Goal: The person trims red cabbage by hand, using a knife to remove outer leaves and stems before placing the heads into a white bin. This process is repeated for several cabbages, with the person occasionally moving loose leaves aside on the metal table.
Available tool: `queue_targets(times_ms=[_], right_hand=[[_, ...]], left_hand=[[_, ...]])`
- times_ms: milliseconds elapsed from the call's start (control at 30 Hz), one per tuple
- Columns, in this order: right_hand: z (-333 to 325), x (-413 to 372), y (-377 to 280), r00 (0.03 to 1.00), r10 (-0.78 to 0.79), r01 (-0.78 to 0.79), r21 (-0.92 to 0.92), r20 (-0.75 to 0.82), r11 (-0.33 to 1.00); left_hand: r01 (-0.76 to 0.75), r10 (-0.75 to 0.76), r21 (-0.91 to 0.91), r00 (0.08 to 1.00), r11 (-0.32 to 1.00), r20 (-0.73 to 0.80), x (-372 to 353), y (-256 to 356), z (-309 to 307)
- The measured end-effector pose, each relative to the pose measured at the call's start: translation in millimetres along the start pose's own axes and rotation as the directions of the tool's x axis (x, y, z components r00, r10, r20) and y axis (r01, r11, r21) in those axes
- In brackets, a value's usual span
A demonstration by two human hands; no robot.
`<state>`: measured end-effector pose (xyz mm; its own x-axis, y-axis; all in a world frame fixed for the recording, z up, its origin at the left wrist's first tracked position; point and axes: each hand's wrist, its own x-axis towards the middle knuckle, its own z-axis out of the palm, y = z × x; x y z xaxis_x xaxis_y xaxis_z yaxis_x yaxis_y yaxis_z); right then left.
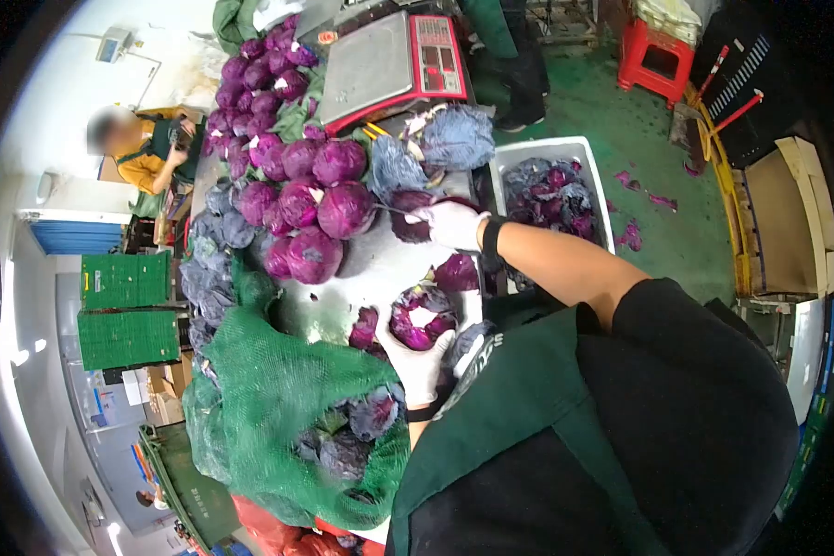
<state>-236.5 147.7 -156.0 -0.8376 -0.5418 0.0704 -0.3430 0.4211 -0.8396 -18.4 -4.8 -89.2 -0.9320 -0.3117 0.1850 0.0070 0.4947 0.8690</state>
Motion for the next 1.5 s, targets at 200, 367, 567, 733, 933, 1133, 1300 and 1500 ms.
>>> queue_targets(times_ms=[200,367,567,733,933,1133,1300,1500], right_hand=[[-21.2,-39.9,-77.0,0.971,-0.016,-0.027,0.178,0.238,0.984],[-39.2,-63.9,-120.7,0.911,-0.134,0.114,0.075,0.391,0.991],[2.3,-40.8,-89.6,0.975,-0.096,0.141,-0.221,0.202,0.965],[-1.6,-14.6,-43.0,0.997,0.063,-0.045,-0.313,0.047,0.949],[-13.8,-63.8,-105.3,0.858,-0.022,0.073,-0.079,0.514,0.994],[-18.0,-69.4,-106.0,0.876,-0.218,0.213,0.061,0.430,0.975],[2.9,-62.6,-94.2,0.935,-0.187,0.210,-0.044,0.300,0.977],[22.3,-42.4,-38.5,0.971,0.084,-0.114,0.120,0.225,0.986]], left_hand=[[0.014,-0.013,-0.018,0.998,1.000,0.055,-3.7,8.1,-10.6],[-0.091,0.069,0.169,0.989,0.981,0.134,-0.6,17.0,-12.8],[-0.062,0.054,0.048,0.985,0.997,0.162,-5.4,6.4,-11.5],[-0.005,0.012,-0.072,0.995,0.997,0.097,-14.1,11.1,-16.8],[0.000,-0.005,0.049,0.996,0.999,0.093,-15.0,17.8,-19.6],[-0.028,-0.021,0.284,0.986,0.958,0.167,-9.2,27.5,-22.0],[-0.062,0.022,0.263,0.988,0.963,0.153,-5.1,24.5,-18.1],[-0.072,0.045,0.217,0.991,0.974,0.128,-4.8,20.2,-17.2]])
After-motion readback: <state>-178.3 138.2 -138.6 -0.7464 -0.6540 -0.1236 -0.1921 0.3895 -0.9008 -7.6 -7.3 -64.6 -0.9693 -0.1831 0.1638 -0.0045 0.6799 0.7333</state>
